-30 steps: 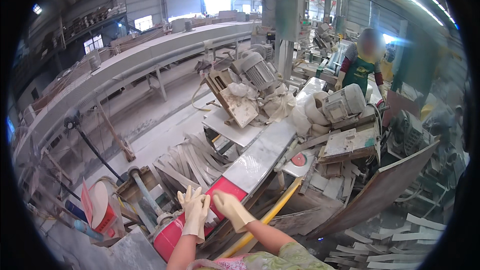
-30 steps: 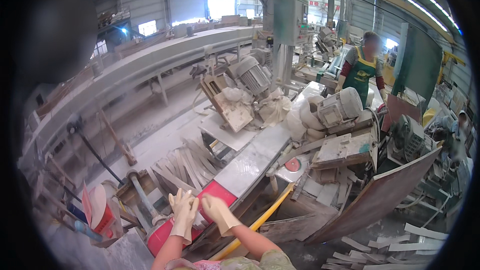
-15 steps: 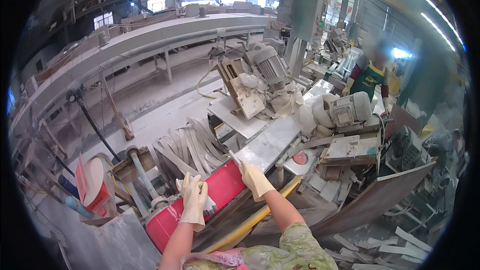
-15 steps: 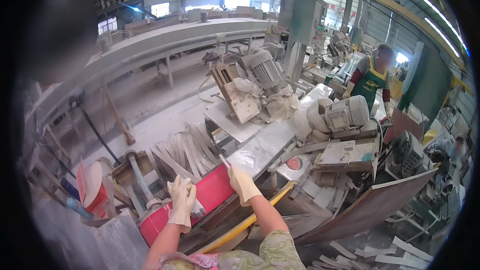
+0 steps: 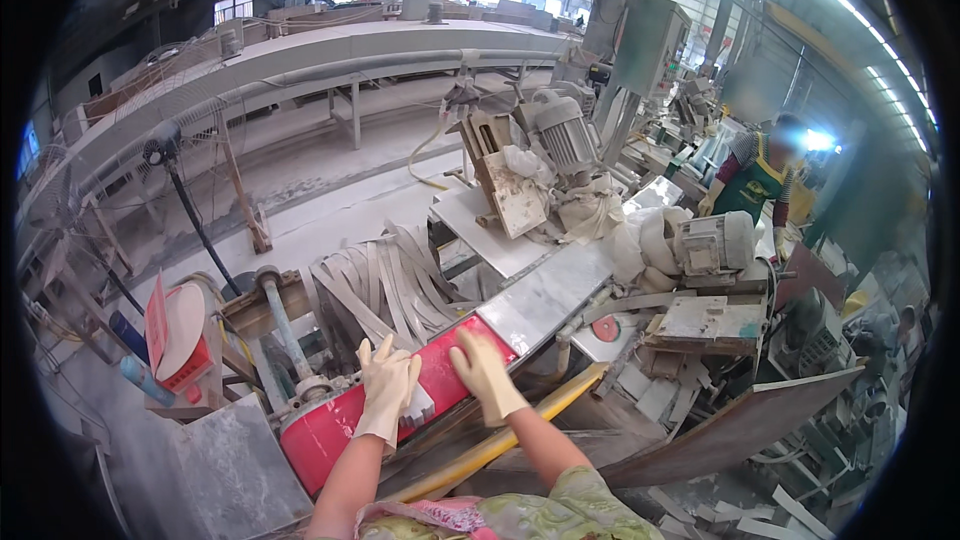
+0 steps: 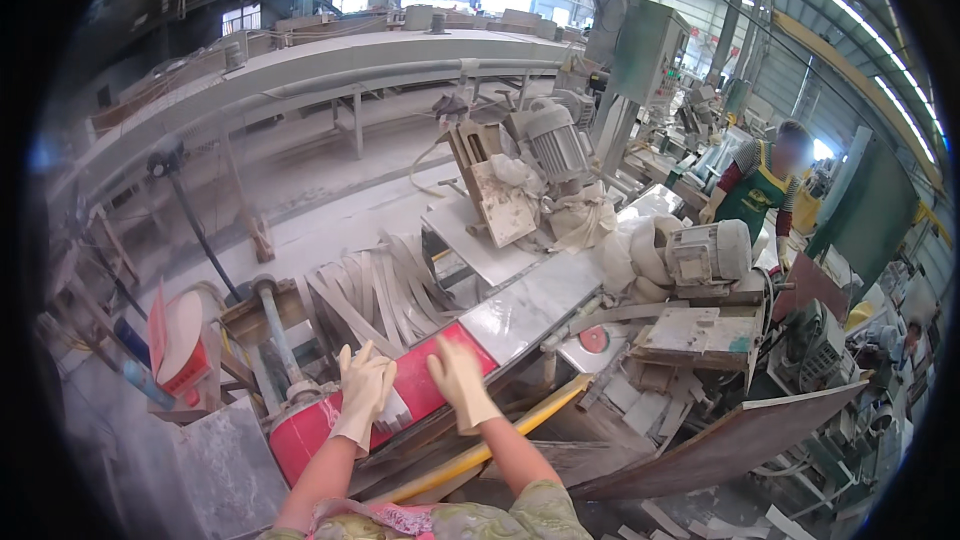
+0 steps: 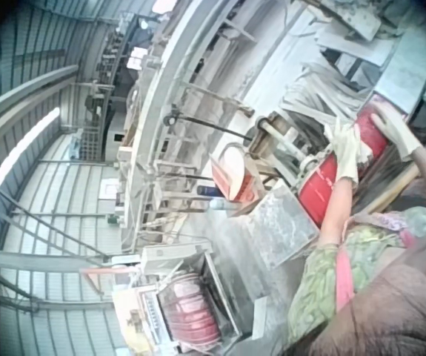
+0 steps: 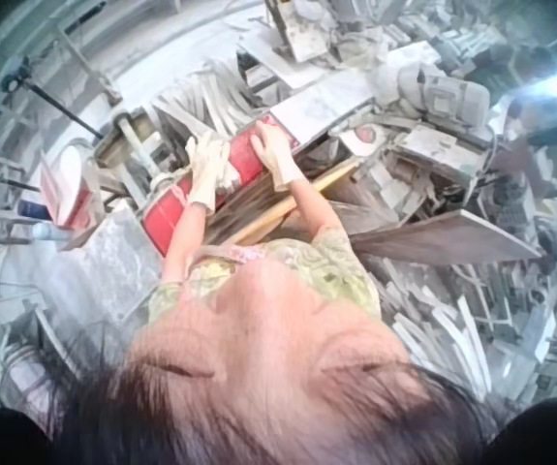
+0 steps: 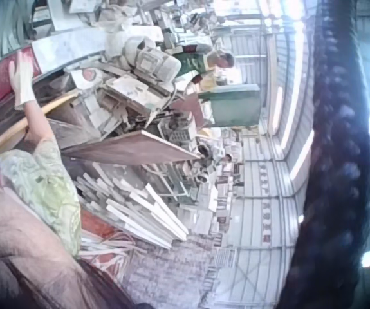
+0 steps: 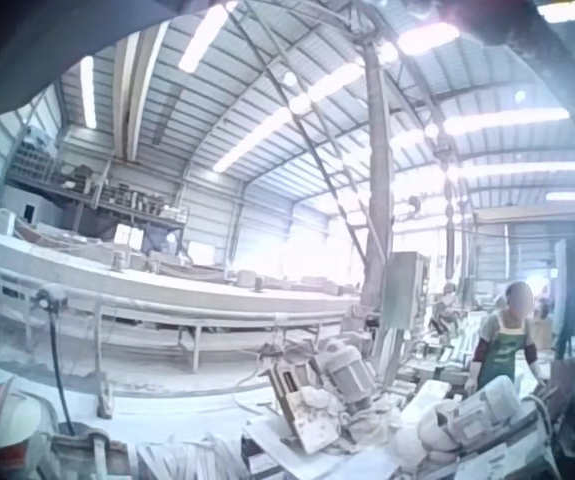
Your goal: The person repeatedly picks up rectangular white plasterboard pieces from a conveyor belt and stacks them on a nearby surface. The person also briefly moves a red plastic stool and a yellow dustpan to clear space before resuming stacking.
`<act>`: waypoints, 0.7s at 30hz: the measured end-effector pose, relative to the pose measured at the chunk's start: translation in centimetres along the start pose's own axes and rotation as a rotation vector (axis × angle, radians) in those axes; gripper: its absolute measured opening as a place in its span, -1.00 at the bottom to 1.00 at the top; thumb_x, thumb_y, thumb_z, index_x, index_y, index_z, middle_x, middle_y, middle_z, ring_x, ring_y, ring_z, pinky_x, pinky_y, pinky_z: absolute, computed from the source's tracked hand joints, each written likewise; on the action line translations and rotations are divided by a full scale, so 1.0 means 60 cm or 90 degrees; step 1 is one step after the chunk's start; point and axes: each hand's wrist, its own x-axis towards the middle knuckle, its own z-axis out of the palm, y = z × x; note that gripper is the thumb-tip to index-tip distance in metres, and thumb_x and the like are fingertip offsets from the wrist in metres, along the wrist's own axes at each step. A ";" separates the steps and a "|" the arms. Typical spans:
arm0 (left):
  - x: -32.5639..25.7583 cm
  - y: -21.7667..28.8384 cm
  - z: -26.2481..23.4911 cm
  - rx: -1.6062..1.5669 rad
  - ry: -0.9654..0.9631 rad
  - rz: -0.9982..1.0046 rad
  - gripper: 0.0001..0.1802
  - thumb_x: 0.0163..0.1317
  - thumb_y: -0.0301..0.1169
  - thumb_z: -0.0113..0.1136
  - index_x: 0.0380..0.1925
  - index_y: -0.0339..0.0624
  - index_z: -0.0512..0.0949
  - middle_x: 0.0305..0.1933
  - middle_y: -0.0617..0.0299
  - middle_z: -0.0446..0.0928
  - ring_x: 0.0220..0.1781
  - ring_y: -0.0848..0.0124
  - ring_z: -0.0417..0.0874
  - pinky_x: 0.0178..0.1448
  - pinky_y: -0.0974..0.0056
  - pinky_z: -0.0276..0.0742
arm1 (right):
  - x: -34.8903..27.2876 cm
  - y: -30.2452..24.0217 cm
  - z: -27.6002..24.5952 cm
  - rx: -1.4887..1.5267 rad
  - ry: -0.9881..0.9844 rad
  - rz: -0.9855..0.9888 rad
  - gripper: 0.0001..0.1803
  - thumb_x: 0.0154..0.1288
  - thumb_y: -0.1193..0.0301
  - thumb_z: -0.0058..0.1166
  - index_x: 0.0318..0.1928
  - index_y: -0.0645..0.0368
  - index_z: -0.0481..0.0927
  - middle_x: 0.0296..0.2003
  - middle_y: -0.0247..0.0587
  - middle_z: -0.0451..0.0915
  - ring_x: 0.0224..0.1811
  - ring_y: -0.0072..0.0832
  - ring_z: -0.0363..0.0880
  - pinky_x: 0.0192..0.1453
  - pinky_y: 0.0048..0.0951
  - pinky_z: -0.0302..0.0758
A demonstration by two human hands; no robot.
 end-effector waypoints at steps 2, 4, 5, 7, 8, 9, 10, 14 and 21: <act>0.005 0.003 0.008 -0.007 0.012 -0.042 -0.62 0.56 -0.22 0.19 -0.39 -0.07 0.87 -0.10 0.23 0.86 0.53 -0.06 0.58 0.69 -0.38 0.03 | 0.025 0.073 -0.030 -0.238 0.024 -0.004 -0.22 0.51 -0.10 0.19 0.52 0.14 0.51 0.39 0.28 0.57 0.50 0.21 0.47 0.57 0.11 0.35; 0.004 0.001 0.015 -0.007 0.031 -0.074 -0.64 0.51 -0.22 0.23 -0.41 -0.06 0.87 -0.14 0.21 0.86 0.51 -0.08 0.59 0.67 -0.38 0.05 | 0.030 0.131 -0.050 -0.371 0.010 0.039 -0.06 0.45 -0.20 0.20 0.62 0.14 0.42 0.50 0.30 0.48 0.61 0.28 0.33 0.72 0.18 0.16; 0.003 0.001 0.014 -0.007 0.033 -0.079 -0.65 0.49 -0.21 0.25 -0.42 -0.06 0.87 -0.15 0.21 0.86 0.50 -0.08 0.60 0.66 -0.38 0.06 | 0.026 0.160 -0.057 -0.386 0.021 0.043 -0.01 0.44 -0.24 0.20 0.63 0.16 0.40 0.51 0.34 0.46 0.62 0.31 0.30 0.75 0.21 0.10; 0.007 0.014 0.003 -0.017 0.028 -0.049 -0.68 0.44 -0.20 0.30 -0.42 -0.06 0.88 -0.15 0.18 0.85 0.45 -0.07 0.62 0.65 -0.40 0.08 | 0.024 0.203 -0.062 -0.434 0.041 0.002 -0.08 0.49 -0.17 0.17 0.61 0.19 0.42 0.49 0.35 0.46 0.61 0.30 0.33 0.74 0.18 0.16; 0.010 0.016 -0.002 -0.015 0.030 -0.038 -0.70 0.41 -0.20 0.32 -0.42 -0.06 0.88 -0.15 0.17 0.85 0.43 -0.07 0.63 0.64 -0.41 0.09 | 0.026 0.205 -0.058 -0.458 0.037 -0.014 -0.14 0.52 -0.13 0.15 0.58 0.20 0.45 0.48 0.35 0.47 0.60 0.29 0.35 0.73 0.17 0.18; 0.008 0.015 -0.003 -0.005 0.038 -0.035 -0.70 0.40 -0.21 0.33 -0.43 -0.05 0.88 -0.14 0.18 0.84 0.41 -0.08 0.63 0.63 -0.42 0.11 | 0.028 0.200 -0.047 -0.476 0.030 -0.030 -0.20 0.55 -0.09 0.13 0.55 0.21 0.49 0.46 0.34 0.48 0.58 0.29 0.37 0.72 0.16 0.20; 0.005 0.015 -0.002 -0.008 0.047 -0.027 -0.71 0.39 -0.21 0.33 -0.44 -0.06 0.87 -0.14 0.18 0.84 0.40 -0.08 0.63 0.62 -0.42 0.12 | 0.033 0.207 -0.046 -0.477 -0.016 -0.027 -0.30 0.59 -0.02 0.09 0.49 0.22 0.54 0.43 0.31 0.51 0.55 0.30 0.40 0.70 0.18 0.24; 0.006 0.026 -0.009 -0.032 0.046 -0.010 -0.75 0.38 -0.21 0.32 -0.30 -0.07 0.87 -0.02 0.16 0.82 0.39 -0.09 0.62 0.61 -0.41 0.17 | 0.062 0.205 -0.090 -0.303 -0.017 -0.030 -0.56 0.67 0.15 0.00 0.22 0.23 0.68 0.07 0.22 0.74 0.15 0.17 0.73 0.25 0.13 0.63; 0.004 0.033 -0.019 0.078 0.073 0.030 -0.52 0.52 -0.18 0.20 0.35 -0.07 0.70 0.48 -0.18 0.59 0.62 -0.09 0.47 0.75 -0.40 -0.02 | -0.021 -0.047 -0.022 0.412 -0.066 0.210 -0.65 0.66 0.29 0.00 -0.04 0.35 0.71 -0.27 -0.01 0.70 -0.19 -0.33 0.65 -0.02 -0.15 0.59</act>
